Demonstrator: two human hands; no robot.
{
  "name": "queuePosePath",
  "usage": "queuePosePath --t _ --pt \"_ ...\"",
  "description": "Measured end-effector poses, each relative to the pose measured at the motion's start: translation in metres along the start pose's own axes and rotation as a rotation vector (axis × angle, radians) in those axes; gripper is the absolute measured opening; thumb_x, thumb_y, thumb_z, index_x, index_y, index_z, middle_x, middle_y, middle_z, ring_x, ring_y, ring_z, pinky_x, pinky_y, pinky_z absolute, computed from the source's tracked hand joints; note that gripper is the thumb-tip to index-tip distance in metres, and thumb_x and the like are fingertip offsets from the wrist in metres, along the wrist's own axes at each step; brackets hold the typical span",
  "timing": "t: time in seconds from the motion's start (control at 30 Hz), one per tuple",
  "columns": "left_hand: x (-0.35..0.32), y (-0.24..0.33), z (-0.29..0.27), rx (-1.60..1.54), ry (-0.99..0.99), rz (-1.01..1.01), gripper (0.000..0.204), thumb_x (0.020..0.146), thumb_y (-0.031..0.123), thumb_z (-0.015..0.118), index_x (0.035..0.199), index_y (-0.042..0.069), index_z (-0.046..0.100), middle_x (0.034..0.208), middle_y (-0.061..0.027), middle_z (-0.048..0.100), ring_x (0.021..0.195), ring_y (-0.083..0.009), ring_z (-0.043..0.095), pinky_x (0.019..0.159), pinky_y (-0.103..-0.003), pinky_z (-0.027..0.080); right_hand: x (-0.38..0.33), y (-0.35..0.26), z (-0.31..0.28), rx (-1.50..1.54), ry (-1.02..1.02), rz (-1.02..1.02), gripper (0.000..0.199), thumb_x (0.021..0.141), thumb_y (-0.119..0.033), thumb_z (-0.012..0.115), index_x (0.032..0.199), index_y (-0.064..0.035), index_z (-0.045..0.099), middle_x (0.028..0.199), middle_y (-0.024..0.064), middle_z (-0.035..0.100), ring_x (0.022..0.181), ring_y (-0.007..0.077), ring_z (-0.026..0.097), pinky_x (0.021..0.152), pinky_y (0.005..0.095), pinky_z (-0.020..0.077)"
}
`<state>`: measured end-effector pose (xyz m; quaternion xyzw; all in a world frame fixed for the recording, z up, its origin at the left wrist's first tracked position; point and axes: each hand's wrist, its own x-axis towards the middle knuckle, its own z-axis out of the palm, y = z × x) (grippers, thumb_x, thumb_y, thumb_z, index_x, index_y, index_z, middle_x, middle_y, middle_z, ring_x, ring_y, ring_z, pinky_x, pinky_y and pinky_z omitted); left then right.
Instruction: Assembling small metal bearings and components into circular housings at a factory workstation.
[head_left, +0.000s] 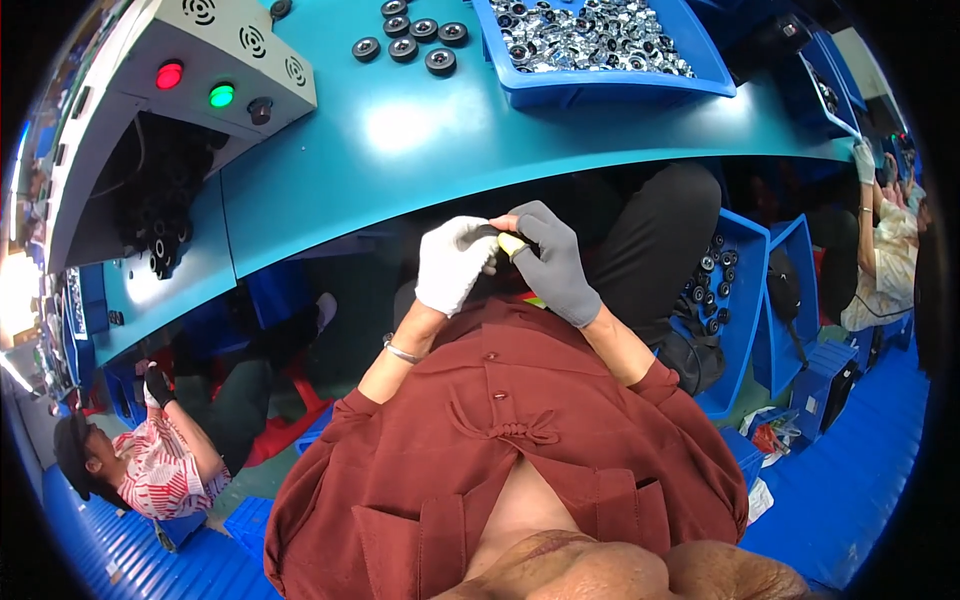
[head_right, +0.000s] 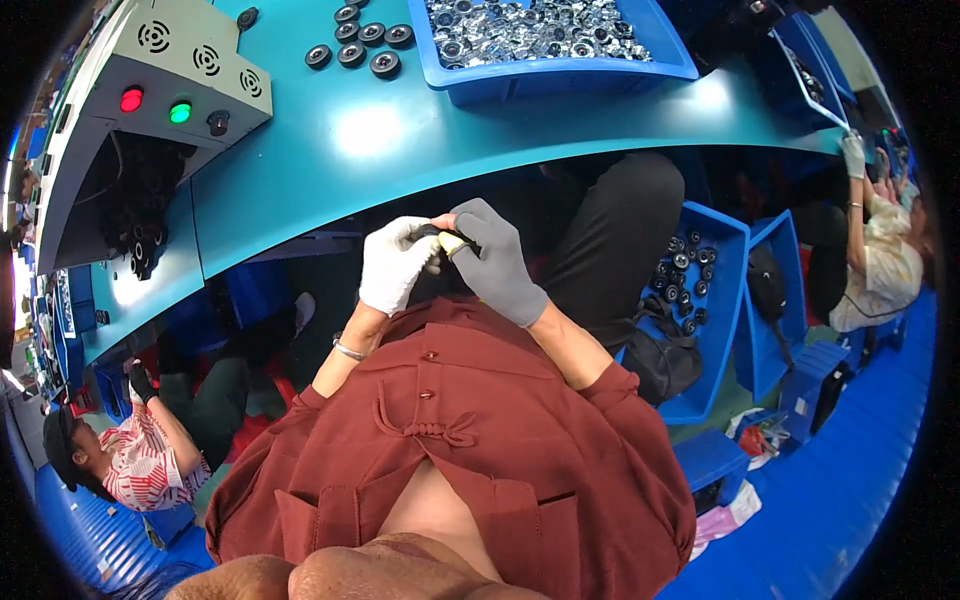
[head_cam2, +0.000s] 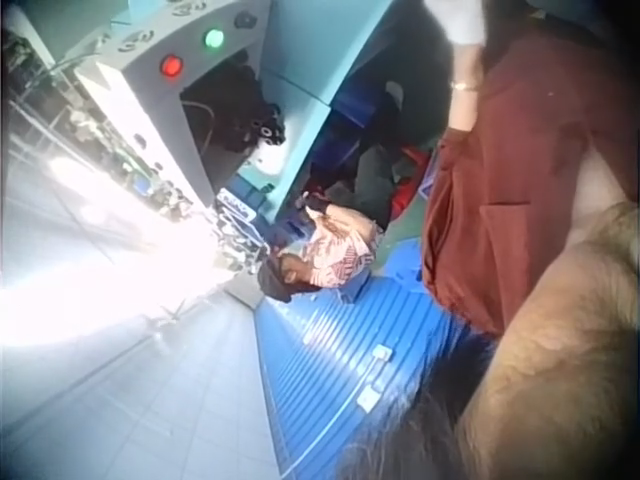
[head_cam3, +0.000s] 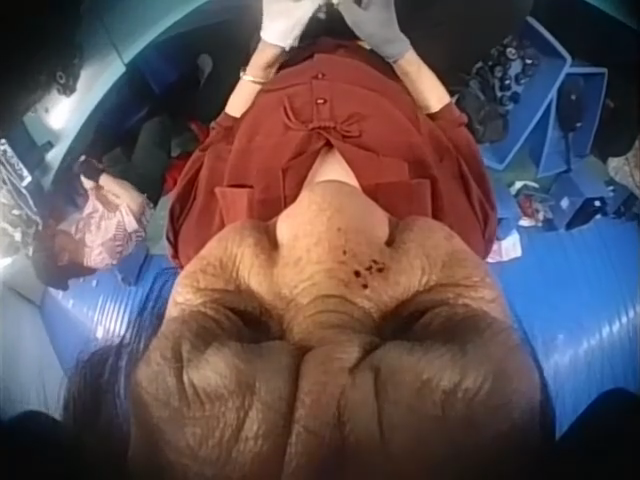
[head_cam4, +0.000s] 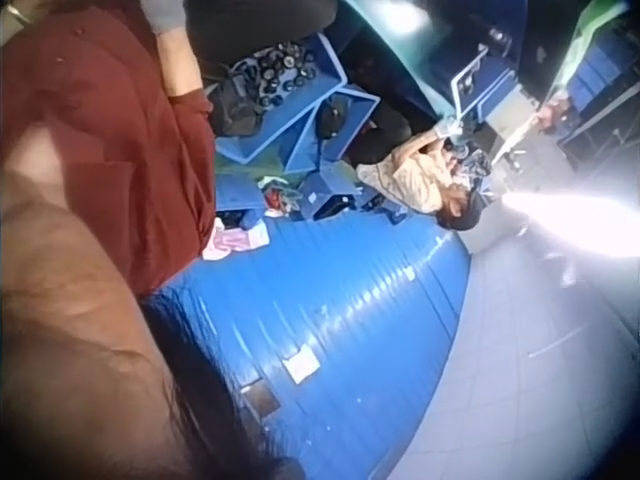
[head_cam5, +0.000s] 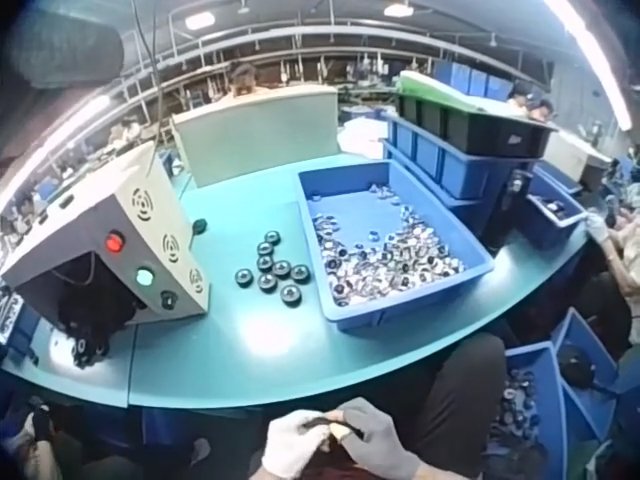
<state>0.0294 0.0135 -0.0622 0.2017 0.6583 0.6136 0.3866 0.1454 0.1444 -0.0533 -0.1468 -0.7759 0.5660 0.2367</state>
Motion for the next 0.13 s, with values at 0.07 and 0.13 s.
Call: queuePosePath --t 0.07,0.13 --pt "0.0003 0.0026 0.0009 0.024 0.002 -0.007 0.016 0.091 0.003 0.067 0.105 -0.005 0.068 0.082 -0.0078 0.070 0.065 -0.0105 0.065 0.061 -0.023 0.054 -0.0004 0.0022 -0.0009 -0.032 -0.017 -0.022 0.025 0.087 0.006 0.061 0.110 0.0016 0.070 0.099 0.0072 0.063 0.087 0.0145 0.061 0.075 0.0247 0.0477" --pt "0.0006 0.0017 -0.0015 0.087 -0.021 0.032 0.017 0.091 0.005 0.068 0.106 -0.003 0.069 0.082 -0.0077 0.070 0.066 -0.0108 0.066 0.061 -0.024 0.055 -0.0006 0.0031 -0.0012 0.030 -0.028 0.099 0.024 0.089 0.005 0.060 0.110 -0.0002 0.071 0.102 0.0060 0.063 0.086 0.0154 0.061 0.075 0.0250 0.0484"
